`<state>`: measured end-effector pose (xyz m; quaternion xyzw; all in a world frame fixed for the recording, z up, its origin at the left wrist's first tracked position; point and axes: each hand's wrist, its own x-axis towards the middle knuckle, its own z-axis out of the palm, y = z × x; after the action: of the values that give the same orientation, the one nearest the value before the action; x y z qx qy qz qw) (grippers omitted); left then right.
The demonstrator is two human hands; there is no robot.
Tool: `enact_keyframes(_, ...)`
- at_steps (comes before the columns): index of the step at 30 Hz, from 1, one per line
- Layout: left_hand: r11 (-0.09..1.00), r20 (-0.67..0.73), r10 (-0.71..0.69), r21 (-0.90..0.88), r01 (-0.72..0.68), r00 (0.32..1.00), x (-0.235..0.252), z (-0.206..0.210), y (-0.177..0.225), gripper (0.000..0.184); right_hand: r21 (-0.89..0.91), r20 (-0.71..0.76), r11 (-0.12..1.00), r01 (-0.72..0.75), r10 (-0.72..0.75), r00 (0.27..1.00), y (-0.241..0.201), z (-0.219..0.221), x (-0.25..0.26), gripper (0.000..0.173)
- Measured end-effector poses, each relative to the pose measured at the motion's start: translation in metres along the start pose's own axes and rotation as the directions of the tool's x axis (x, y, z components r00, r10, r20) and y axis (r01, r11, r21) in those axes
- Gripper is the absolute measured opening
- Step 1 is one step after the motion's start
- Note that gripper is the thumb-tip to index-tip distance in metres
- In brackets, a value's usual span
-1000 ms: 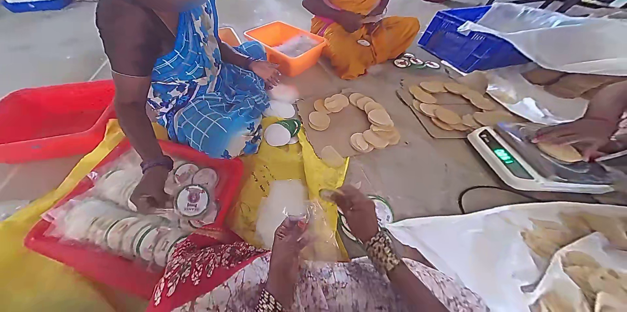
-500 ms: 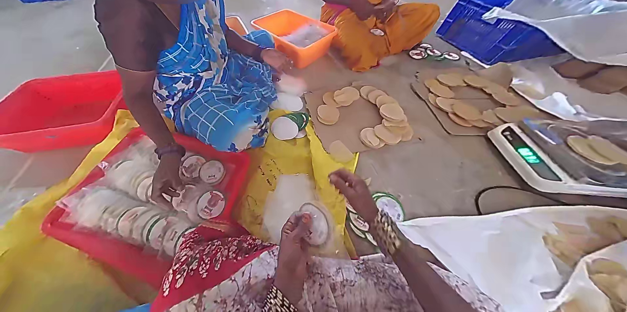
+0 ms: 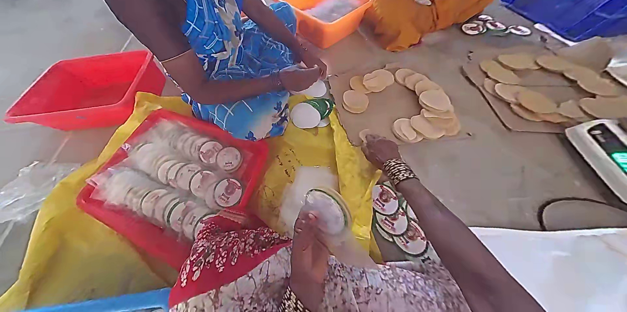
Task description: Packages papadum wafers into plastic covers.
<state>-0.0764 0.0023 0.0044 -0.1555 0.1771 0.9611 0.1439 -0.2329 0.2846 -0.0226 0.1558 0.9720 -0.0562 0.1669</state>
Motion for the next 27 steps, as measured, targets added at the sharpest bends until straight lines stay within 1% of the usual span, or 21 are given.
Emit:
enact_keyframes(2, 1.000, 0.009, -0.003, -0.010, 0.003, 1.000, 0.000, -0.001, 0.001, 0.017, 0.051, -0.040, 0.996, -0.069, 0.071, 0.997, -0.004, -0.015, -0.013, 0.037)
enact_keyframes(3, 1.000, 0.008, -0.001, -0.010, 0.001, 1.000, 0.000, -0.001, 0.001, 0.018, 0.118, -0.088, 0.988, -0.096, 0.106, 0.990, -0.006, -0.023, -0.023, 0.037)
enact_keyframes(4, 1.000, 0.007, 0.002, -0.011, -0.002, 1.000, -0.001, -0.001, 0.001, 0.017, 0.214, -0.173, 0.973, -0.084, 0.122, 0.977, -0.007, -0.028, -0.035, 0.036)
enact_keyframes(5, 1.000, 0.004, 0.007, -0.013, -0.007, 1.000, -0.001, 0.000, 0.002, 0.017, 0.331, -0.279, 0.943, -0.026, 0.124, 0.952, -0.009, -0.032, -0.050, 0.035)
enact_keyframes(6, 1.000, 0.000, 0.008, -0.011, -0.008, 1.000, -0.001, 0.001, 0.002, 0.016, 0.451, -0.401, 0.889, 0.082, 0.119, 0.908, -0.011, -0.033, -0.067, 0.033)
enact_keyframes(7, 1.000, -0.004, 0.008, -0.008, -0.008, 1.000, -0.001, 0.002, 0.002, 0.016, 0.556, -0.499, 0.807, 0.200, 0.131, 0.857, -0.017, -0.034, -0.086, 0.030)
enact_keyframes(8, 1.000, -0.002, 0.008, -0.001, -0.008, 1.000, -0.001, 0.002, 0.002, 0.017, 0.641, -0.554, 0.705, 0.303, 0.151, 0.819, -0.025, -0.037, -0.109, 0.026)
enact_keyframes(10, 1.000, 0.020, 0.011, 0.012, -0.012, 1.000, -0.002, 0.002, 0.002, 0.019, 0.750, -0.600, 0.466, 0.470, 0.177, 0.780, -0.044, -0.046, -0.157, 0.017)
enact_keyframes(11, 1.000, 0.027, 0.014, 0.013, -0.015, 1.000, -0.003, 0.002, 0.002, 0.020, 0.756, -0.626, 0.378, 0.535, 0.177, 0.759, -0.053, -0.049, -0.177, 0.012)
enact_keyframes(12, 1.000, 0.036, 0.015, 0.017, -0.016, 0.999, -0.003, 0.001, 0.002, 0.021, 0.740, -0.659, 0.319, 0.592, 0.170, 0.732, -0.061, -0.049, -0.193, 0.008)
enact_keyframes(13, 1.000, 0.043, 0.018, 0.025, -0.019, 0.999, -0.004, 0.002, 0.002, 0.022, 0.711, -0.696, 0.291, 0.640, 0.159, 0.700, -0.066, -0.047, -0.205, 0.006)
enact_keyframes(15, 0.999, 0.053, 0.020, 0.033, -0.022, 0.998, -0.006, 0.003, 0.002, 0.022, 0.624, -0.775, 0.312, 0.716, 0.130, 0.619, -0.074, -0.040, -0.217, 0.006)
enact_keyframes(18, 1.000, 0.071, 0.004, 0.012, -0.005, 0.997, -0.010, 0.005, 0.003, 0.018, 0.481, -0.867, 0.402, 0.780, 0.084, 0.491, -0.078, -0.030, -0.219, 0.011)
enact_keyframes(20, 1.000, 0.086, 0.000, 0.018, -0.002, 0.996, -0.010, 0.004, 0.002, 0.020, 0.421, -0.895, 0.445, 0.790, 0.061, 0.442, -0.081, -0.027, -0.220, 0.013)
enact_keyframes(21, 1.000, 0.095, -0.002, 0.024, 0.000, 0.995, -0.010, 0.003, 0.002, 0.021, 0.401, -0.902, 0.466, 0.789, 0.049, 0.429, -0.083, -0.024, -0.222, 0.014)
enact_keyframes(23, 1.000, 0.115, -0.004, 0.032, 0.001, 0.993, -0.010, 0.002, 0.001, 0.024, 0.385, -0.901, 0.494, 0.779, 0.021, 0.432, -0.087, -0.017, -0.225, 0.015)
enact_keyframes(24, 1.000, 0.119, -0.004, 0.030, 0.001, 0.993, -0.011, 0.003, 0.001, 0.024, 0.389, -0.895, 0.502, 0.772, 0.007, 0.447, -0.089, -0.012, -0.226, 0.015)
enact_keyframes(27, 1.000, 0.107, 0.000, 0.031, -0.003, 0.994, -0.011, 0.003, 0.002, 0.018, 0.411, -0.851, 0.542, 0.733, -0.060, 0.521, -0.092, 0.003, -0.230, 0.018)
